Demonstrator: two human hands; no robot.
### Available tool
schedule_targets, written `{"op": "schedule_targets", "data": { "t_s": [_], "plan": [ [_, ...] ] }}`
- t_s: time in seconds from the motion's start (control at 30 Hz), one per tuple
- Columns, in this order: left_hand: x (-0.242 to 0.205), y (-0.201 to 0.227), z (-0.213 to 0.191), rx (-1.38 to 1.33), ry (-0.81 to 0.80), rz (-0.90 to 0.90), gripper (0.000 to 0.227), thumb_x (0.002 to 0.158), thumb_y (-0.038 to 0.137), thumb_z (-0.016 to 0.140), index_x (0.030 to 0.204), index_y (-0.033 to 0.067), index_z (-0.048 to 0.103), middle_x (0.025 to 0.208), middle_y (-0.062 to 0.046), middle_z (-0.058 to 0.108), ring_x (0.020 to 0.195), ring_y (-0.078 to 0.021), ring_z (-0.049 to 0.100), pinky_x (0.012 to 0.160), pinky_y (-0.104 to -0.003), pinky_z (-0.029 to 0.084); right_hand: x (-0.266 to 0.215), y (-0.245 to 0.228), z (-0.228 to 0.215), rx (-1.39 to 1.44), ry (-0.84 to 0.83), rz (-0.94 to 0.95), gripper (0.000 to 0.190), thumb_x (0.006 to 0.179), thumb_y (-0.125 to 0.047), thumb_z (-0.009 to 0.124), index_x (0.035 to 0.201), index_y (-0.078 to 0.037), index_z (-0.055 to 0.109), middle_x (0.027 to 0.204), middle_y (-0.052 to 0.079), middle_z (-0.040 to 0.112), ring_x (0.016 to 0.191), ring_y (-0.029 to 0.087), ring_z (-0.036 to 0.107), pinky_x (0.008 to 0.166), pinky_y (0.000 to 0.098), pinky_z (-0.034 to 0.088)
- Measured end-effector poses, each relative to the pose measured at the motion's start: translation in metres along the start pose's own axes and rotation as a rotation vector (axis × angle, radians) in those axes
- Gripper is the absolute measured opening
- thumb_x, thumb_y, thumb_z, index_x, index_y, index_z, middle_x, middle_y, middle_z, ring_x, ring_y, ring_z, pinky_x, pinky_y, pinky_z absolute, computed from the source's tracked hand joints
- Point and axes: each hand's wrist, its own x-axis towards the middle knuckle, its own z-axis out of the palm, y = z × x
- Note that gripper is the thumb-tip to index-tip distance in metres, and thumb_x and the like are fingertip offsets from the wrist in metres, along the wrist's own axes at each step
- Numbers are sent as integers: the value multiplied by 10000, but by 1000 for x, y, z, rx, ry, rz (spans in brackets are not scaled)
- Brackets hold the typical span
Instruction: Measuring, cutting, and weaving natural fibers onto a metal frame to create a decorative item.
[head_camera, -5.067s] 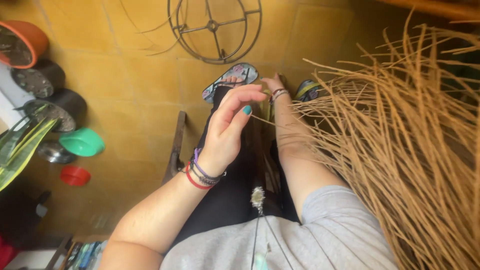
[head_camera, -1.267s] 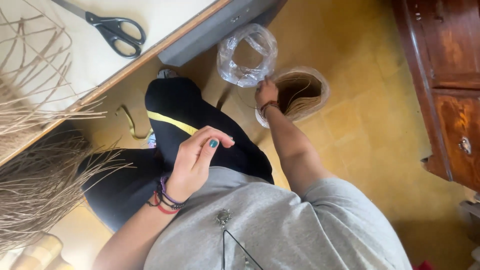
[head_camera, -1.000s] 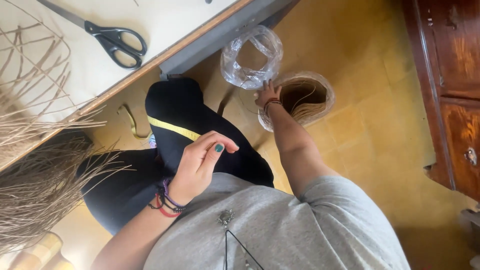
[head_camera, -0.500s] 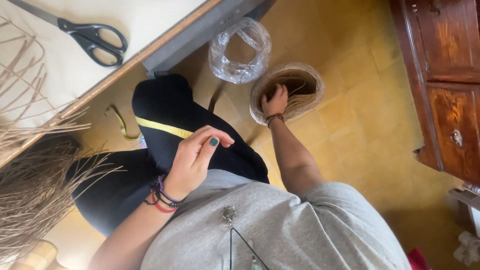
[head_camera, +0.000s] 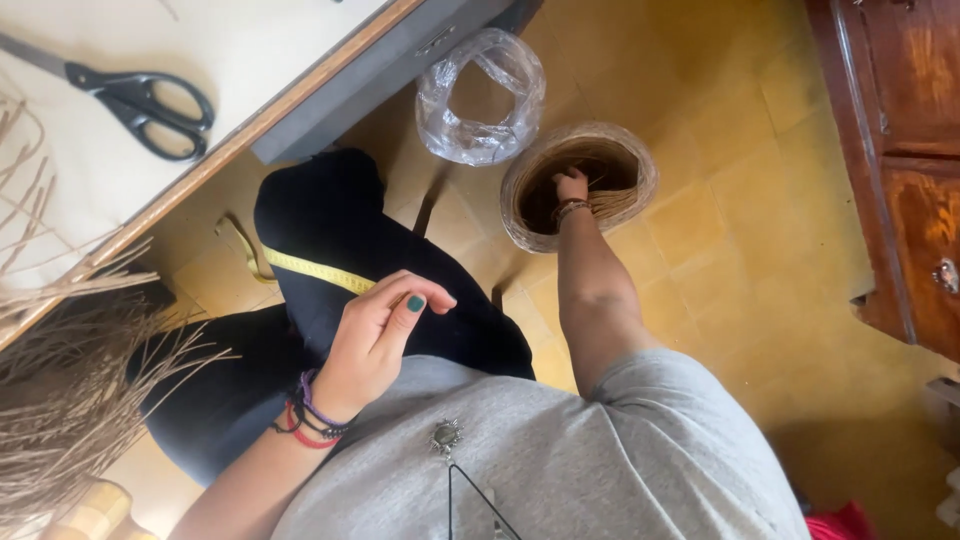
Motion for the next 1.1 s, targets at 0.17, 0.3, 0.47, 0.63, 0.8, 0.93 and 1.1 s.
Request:
{"op": "schedule_targets", "data": {
  "t_s": [0.17, 0.3, 0.47, 0.63, 0.8, 0.93, 1.1],
  "plan": [
    [11, -8, 0, 9, -21, -53, 361, 1076, 191, 405, 1011, 67, 738, 877, -101, 735, 909, -257, 726, 867, -398, 565, -14, -17, 6, -13, -98, -61, 732, 851, -173, 759, 1528, -184, 481, 1550, 72, 481, 1454, 218, 432, 1249, 361, 347],
    [23, -6, 0, 17, -23, -71, 357, 1076, 196, 412, 1011, 69, 738, 878, -99, 736, 912, -255, 726, 867, -395, 563, -62, -55, -4, 161, -52, -108, 735, 904, -49, 687, 1579, -123, 407, 1640, 144, 349, 1531, 323, 291, 1292, 446, 261],
    [29, -4, -1, 23, -26, -77, 359, 1074, 197, 406, 1017, 72, 737, 849, -100, 725, 857, -257, 724, 844, -388, 565, -68, -66, 5, 248, 81, -48, 535, 941, -74, 603, 1472, -127, 560, 1504, 141, 540, 1440, 320, 451, 1234, 449, 368],
    [27, -3, 2, 2, -3, -36, 361, 1078, 207, 407, 1011, 73, 735, 794, -85, 692, 795, -231, 703, 798, -376, 570, -224, -146, -28, 293, 274, -608, 253, 921, 18, 617, 1091, -85, 775, 1063, 130, 765, 1016, 242, 714, 943, 383, 566],
    [16, -8, 4, 22, 105, -6, 345, 1089, 229, 386, 1054, 78, 695, 778, -96, 649, 752, -207, 637, 765, -387, 551, -393, -213, -73, 541, -66, -989, 147, 971, 65, 555, 1028, -16, 663, 980, 157, 712, 726, 199, 698, 720, 341, 595],
    [8, -3, 3, -289, 261, 105, 286, 1085, 225, 321, 1053, 63, 555, 767, -30, 483, 741, -129, 483, 721, -274, 451, -488, -259, -96, 647, -466, -968, 250, 934, -7, 665, 1138, 36, 526, 886, 226, 734, 714, 229, 737, 679, 322, 602],
    [-23, 33, -25, -312, 512, 359, 411, 1118, 254, 305, 998, 42, 635, 1013, -131, 661, 1024, -217, 623, 951, -323, 463, -567, -306, -82, 660, -693, -1087, 162, 868, -16, 743, 897, 118, 657, 739, 228, 695, 667, 230, 735, 621, 337, 608]
  ]
}}
